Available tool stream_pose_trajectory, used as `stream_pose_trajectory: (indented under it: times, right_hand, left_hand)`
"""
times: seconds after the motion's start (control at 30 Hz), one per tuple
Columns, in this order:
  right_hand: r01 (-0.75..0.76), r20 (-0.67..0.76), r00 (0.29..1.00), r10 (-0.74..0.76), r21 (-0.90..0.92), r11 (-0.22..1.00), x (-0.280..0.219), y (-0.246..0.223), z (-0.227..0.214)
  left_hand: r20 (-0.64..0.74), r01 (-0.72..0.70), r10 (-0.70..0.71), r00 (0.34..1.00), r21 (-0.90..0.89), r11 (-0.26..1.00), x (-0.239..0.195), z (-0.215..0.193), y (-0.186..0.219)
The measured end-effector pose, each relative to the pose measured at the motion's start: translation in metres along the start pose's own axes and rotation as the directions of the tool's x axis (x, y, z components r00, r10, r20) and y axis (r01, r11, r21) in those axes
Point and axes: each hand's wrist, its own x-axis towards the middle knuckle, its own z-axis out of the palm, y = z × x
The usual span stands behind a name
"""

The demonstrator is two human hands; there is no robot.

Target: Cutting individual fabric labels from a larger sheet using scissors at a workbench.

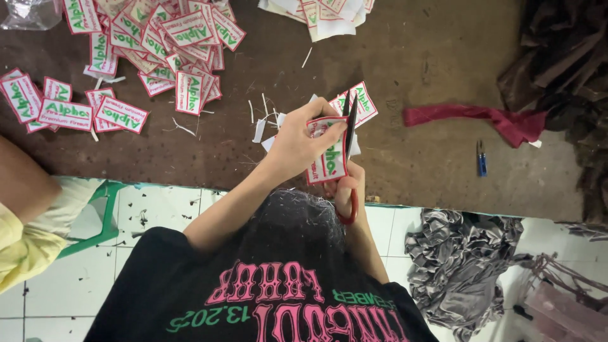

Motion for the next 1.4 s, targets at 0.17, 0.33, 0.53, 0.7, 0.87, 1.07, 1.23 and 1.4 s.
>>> stream_pose_trajectory:
  times: [0.17,0.33,0.53,0.7,0.87,1.07,1.23,1.4]
  right_hand:
    - [-0.055,-0.022,0.998,0.057,0.043,0.998,0.001,0.024,-0.001]
    - [-0.098,0.005,0.995,0.099,0.137,0.986,0.008,0.013,0.009]
    - [-0.032,0.092,0.995,0.028,0.04,0.999,0.013,0.031,-0.003]
    - [-0.243,-0.022,0.966,0.258,0.262,0.934,0.016,0.022,-0.001]
    - [-0.329,0.008,0.929,0.371,0.479,0.814,0.016,0.028,-0.035]
    - [-0.441,0.02,0.877,0.48,0.431,0.787,-0.011,0.048,-0.07]
    - [-0.49,-0.207,0.815,0.541,0.253,0.834,-0.028,0.073,-0.075]
    - [-0.544,-0.104,0.754,0.649,0.453,0.706,-0.04,0.09,-0.076]
  left_hand:
    - [-0.043,0.03,-0.031,0.999,-0.008,1.0,0.002,-0.004,-0.011]
    - [-0.022,0.042,-0.042,0.999,0.014,0.999,0.008,-0.014,-0.026]
    - [-0.008,0.082,-0.082,0.997,0.056,0.995,0.012,-0.019,-0.027]
    - [-0.099,0.057,-0.048,0.994,0.093,0.994,0.014,-0.026,-0.034]
    - [-0.399,0.001,0.092,0.912,0.225,0.974,0.072,-0.107,-0.058]
    - [-0.651,0.229,0.285,0.703,0.587,0.776,0.115,-0.212,-0.18]
    - [-0.335,0.157,0.145,0.931,0.726,0.669,0.033,-0.109,-0.229]
    - [0.013,-0.014,0.009,1.0,0.994,0.109,-0.02,-0.054,-0.298]
